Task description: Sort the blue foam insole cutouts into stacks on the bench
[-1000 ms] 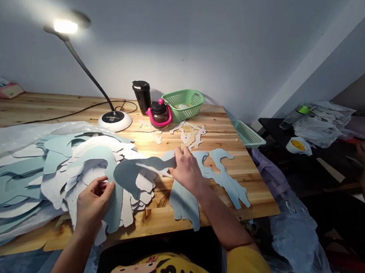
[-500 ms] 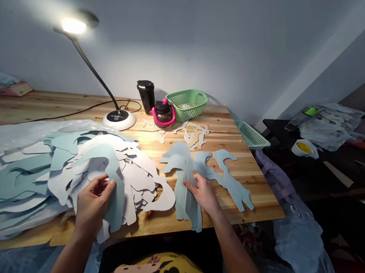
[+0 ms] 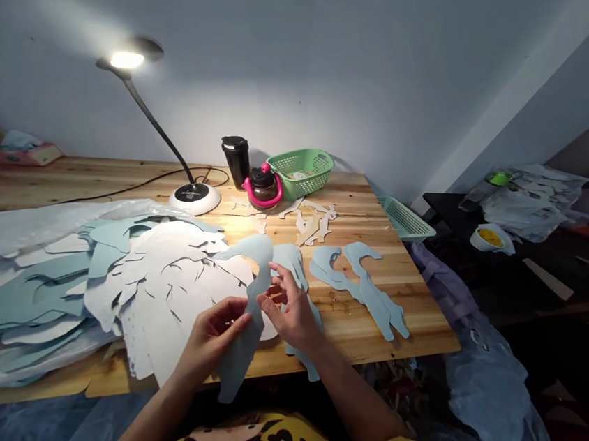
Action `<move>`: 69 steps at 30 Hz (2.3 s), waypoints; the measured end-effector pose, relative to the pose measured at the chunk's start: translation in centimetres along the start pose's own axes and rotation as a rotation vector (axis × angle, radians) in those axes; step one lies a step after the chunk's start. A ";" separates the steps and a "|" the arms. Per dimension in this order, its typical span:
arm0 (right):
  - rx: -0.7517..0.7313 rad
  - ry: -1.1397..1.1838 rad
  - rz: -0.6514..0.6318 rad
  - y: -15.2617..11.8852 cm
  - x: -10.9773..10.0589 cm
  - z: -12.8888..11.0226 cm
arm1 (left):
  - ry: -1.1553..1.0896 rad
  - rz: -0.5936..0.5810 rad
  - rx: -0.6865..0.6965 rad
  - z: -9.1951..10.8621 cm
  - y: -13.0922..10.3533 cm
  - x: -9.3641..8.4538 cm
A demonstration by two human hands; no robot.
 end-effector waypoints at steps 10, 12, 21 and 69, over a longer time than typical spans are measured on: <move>0.317 0.236 0.358 3.1 -7.0 3.2 | 0.596 -0.018 0.442 -3.0 0.6 -0.1; 0.319 0.151 0.349 2.9 -7.5 4.8 | 0.800 -0.105 0.533 -3.9 0.9 0.0; -0.122 -0.553 0.238 1.1 -4.9 8.2 | 1.101 -0.200 0.755 -5.2 0.4 0.8; 0.040 -0.630 -0.241 4.5 14.3 1.9 | 0.657 0.922 0.194 -3.0 3.3 -14.0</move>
Point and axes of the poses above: each hand's wrist, its own y-axis towards the middle knuckle, its own x-axis out of the palm, z = x × y, the point moved 1 cm from there along y, towards the middle knuckle, and after that the axes turned 13 degrees about z, right-handed, at the moved point
